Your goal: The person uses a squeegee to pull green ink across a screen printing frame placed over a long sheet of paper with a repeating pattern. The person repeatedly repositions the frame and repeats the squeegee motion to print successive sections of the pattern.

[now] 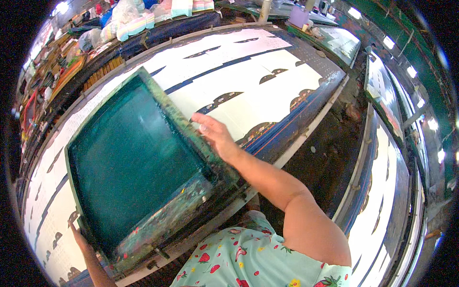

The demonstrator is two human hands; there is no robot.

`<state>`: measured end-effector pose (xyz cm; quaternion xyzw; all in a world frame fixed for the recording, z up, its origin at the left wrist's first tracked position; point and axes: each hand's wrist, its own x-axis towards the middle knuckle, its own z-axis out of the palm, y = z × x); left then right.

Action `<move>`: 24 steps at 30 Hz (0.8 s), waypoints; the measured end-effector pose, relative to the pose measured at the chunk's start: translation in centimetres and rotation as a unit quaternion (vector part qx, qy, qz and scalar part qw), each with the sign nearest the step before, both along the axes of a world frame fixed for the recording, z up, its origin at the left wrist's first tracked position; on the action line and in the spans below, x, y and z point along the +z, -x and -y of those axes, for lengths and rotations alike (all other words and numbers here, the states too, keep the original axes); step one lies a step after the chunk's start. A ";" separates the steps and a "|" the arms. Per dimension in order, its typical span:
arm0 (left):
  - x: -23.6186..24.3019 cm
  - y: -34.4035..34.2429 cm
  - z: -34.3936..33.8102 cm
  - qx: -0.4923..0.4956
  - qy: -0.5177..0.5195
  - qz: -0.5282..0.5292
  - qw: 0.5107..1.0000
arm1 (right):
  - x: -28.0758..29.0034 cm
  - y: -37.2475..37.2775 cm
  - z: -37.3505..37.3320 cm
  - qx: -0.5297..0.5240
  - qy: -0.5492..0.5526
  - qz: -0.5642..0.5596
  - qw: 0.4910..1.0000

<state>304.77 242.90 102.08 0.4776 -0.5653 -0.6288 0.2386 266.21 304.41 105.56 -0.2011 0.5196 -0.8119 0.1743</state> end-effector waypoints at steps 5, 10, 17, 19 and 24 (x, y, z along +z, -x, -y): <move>3.1 10.1 -11.8 -0.005 -0.049 -0.067 0.997 | 0.4 9.9 -10.6 0.006 -0.070 -0.084 0.994; 2.1 19.3 -23.3 -0.032 -0.054 -0.066 0.996 | -0.1 21.5 -22.5 0.046 -0.095 -0.091 0.990; -0.8 32.4 -42.0 0.053 -0.044 -0.094 0.993 | -3.5 33.0 -37.5 -0.023 -0.178 -0.107 0.978; -0.9 33.7 -45.9 0.041 -0.069 -0.073 0.994 | -4.0 34.6 -40.8 -0.034 -0.167 -0.097 0.981; -3.8 36.0 -51.6 0.024 -0.060 -0.068 0.996 | -5.9 37.4 -47.5 -0.055 -0.169 -0.059 0.982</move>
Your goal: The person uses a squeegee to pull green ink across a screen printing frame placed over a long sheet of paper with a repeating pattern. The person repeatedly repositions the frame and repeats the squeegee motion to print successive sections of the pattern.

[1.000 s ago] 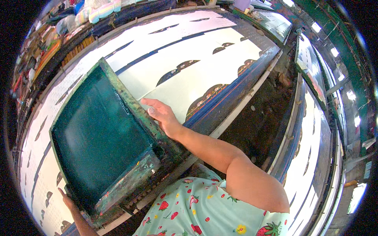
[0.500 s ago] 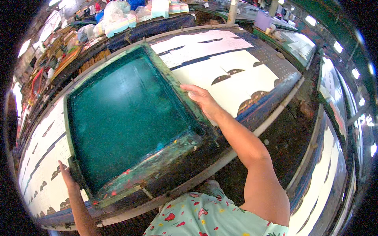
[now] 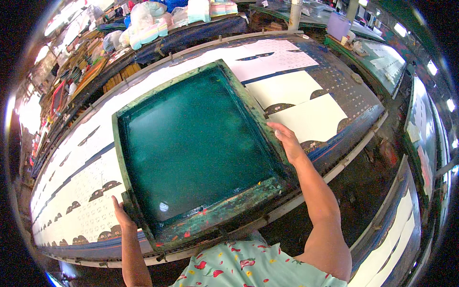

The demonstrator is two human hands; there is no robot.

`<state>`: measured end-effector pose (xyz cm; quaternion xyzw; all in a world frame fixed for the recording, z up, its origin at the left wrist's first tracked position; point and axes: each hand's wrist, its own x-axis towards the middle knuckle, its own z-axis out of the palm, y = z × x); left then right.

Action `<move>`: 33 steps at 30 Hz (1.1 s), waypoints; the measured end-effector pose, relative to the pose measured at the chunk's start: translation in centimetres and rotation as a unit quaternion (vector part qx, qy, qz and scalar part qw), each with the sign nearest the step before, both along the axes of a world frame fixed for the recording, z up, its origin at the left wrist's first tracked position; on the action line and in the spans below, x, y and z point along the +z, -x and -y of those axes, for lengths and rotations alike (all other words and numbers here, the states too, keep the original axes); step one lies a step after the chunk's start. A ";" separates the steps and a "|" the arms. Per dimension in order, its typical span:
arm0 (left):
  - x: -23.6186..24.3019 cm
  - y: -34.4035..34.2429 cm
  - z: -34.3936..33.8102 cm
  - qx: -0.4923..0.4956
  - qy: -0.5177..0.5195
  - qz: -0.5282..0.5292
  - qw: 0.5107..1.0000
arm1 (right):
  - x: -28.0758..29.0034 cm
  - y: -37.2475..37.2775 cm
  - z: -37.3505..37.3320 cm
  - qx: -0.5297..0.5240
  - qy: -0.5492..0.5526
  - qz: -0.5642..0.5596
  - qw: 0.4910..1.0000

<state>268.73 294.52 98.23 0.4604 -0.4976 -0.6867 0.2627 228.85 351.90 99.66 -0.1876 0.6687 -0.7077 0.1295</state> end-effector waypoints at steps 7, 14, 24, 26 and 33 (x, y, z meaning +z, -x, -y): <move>-1.1 3.0 -4.8 0.028 0.038 -0.002 0.999 | -3.4 2.8 -4.9 -0.025 0.024 0.020 0.999; -0.6 7.1 -8.8 0.001 0.049 0.017 0.999 | -5.3 4.0 -10.0 -0.055 0.044 0.018 0.997; -1.7 7.8 -11.6 -0.008 0.026 0.008 1.000 | -6.3 7.2 -12.8 -0.023 0.021 -0.005 0.999; -1.3 8.5 -12.4 -0.005 0.055 0.027 0.998 | -6.3 7.5 -13.6 -0.018 0.030 -0.002 0.999; -2.3 9.3 -12.2 -0.010 0.130 0.116 0.985 | -2.2 1.9 -10.0 -0.063 -0.385 -0.285 0.876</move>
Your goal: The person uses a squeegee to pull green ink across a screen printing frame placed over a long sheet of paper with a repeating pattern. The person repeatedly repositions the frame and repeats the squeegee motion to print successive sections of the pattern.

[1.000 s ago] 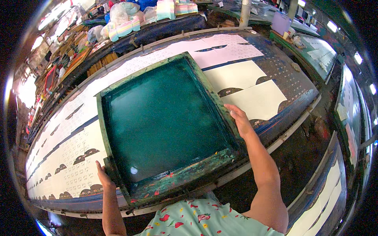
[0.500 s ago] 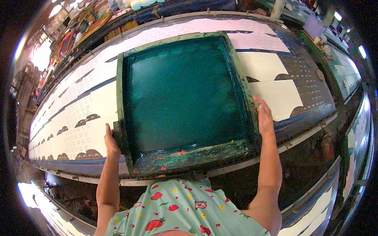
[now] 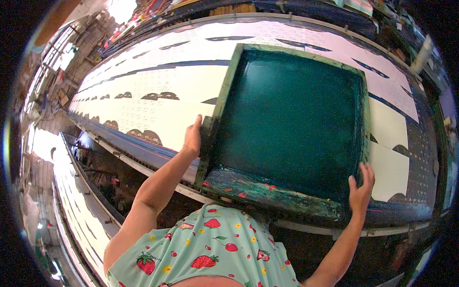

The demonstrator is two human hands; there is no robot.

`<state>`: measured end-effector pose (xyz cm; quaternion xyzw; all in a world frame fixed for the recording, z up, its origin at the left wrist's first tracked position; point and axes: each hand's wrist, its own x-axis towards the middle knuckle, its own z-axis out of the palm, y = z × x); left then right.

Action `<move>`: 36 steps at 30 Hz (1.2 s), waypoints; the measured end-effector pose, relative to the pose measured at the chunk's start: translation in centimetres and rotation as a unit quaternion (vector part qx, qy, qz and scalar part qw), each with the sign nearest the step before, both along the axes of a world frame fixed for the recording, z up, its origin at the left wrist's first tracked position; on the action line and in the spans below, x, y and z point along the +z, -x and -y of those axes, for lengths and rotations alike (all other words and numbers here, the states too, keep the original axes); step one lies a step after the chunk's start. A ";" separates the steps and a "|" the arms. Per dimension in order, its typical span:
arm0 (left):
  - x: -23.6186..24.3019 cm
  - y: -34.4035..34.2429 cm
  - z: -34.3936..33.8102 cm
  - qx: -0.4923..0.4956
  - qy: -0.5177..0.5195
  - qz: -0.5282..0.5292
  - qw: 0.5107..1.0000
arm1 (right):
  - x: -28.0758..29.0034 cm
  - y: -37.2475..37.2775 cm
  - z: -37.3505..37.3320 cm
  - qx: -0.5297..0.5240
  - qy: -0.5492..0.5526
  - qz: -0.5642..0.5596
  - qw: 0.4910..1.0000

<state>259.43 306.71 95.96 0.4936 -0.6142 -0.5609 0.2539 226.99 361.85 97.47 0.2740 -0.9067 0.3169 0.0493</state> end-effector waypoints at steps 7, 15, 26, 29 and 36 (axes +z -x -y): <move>-0.1 -0.1 0.2 -0.017 0.028 0.119 0.992 | 4.4 -16.0 7.8 0.337 -0.012 0.013 0.941; -0.3 -0.3 -0.1 -0.055 0.075 0.157 0.983 | 5.1 -19.6 11.6 0.299 -0.087 -0.094 0.946; -1.0 1.2 6.3 -0.179 0.256 0.160 0.937 | 8.6 -18.2 17.9 0.298 -0.190 0.036 0.935; 0.0 4.3 6.7 -0.205 0.297 0.182 0.915 | 7.9 -20.3 17.1 0.275 -0.208 0.040 0.938; -1.2 5.4 4.3 -0.131 0.428 0.215 0.868 | 3.7 -23.2 16.4 0.247 -0.151 -0.113 0.950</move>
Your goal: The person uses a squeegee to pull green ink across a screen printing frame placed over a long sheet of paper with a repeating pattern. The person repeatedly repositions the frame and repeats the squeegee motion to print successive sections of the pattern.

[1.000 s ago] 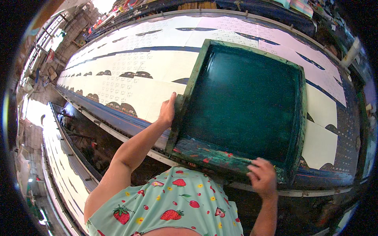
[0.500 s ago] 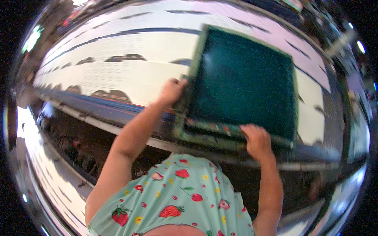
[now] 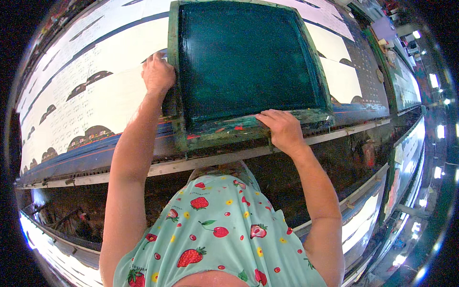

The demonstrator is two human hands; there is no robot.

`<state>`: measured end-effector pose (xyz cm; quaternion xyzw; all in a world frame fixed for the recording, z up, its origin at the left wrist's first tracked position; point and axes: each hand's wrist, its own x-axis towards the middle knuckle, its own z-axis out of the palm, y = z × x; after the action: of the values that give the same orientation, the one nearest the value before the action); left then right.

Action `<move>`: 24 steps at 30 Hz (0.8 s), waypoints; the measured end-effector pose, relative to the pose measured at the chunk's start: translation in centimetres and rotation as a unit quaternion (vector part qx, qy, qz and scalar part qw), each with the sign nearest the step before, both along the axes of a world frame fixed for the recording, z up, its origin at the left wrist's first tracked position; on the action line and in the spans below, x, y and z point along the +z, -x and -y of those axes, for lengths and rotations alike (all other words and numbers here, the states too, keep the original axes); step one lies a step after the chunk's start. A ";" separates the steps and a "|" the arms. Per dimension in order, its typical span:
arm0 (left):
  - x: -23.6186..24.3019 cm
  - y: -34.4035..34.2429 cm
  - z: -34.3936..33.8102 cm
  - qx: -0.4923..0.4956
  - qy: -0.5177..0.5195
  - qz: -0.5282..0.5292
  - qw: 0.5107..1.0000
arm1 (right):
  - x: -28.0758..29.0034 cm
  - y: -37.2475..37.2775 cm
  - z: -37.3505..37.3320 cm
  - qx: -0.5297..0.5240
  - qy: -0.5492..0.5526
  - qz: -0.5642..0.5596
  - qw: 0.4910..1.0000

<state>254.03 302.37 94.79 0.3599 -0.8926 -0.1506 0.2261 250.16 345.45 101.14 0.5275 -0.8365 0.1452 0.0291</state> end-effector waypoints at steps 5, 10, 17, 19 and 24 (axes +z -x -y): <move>0.1 -0.2 -0.1 0.005 -0.017 0.025 1.000 | -1.8 3.4 2.3 0.018 0.025 -0.047 0.998; -0.6 0.1 0.2 0.004 -0.003 0.012 1.000 | -3.2 11.5 7.2 0.026 0.050 -0.073 0.996; -0.7 -0.2 0.0 0.026 0.027 0.018 0.999 | -4.8 24.3 15.8 0.010 0.051 -0.069 0.996; -0.8 -0.5 0.1 0.022 0.040 0.016 0.999 | -5.2 28.1 18.0 -0.001 0.035 -0.065 0.997; -0.4 -0.2 -0.4 0.046 0.028 0.036 0.998 | -5.7 36.0 23.0 -0.023 0.021 -0.089 0.996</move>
<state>254.21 302.73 94.44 0.3998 -0.8863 -0.1017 0.2104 214.19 322.48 95.45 0.5185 -0.8391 0.1150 0.1180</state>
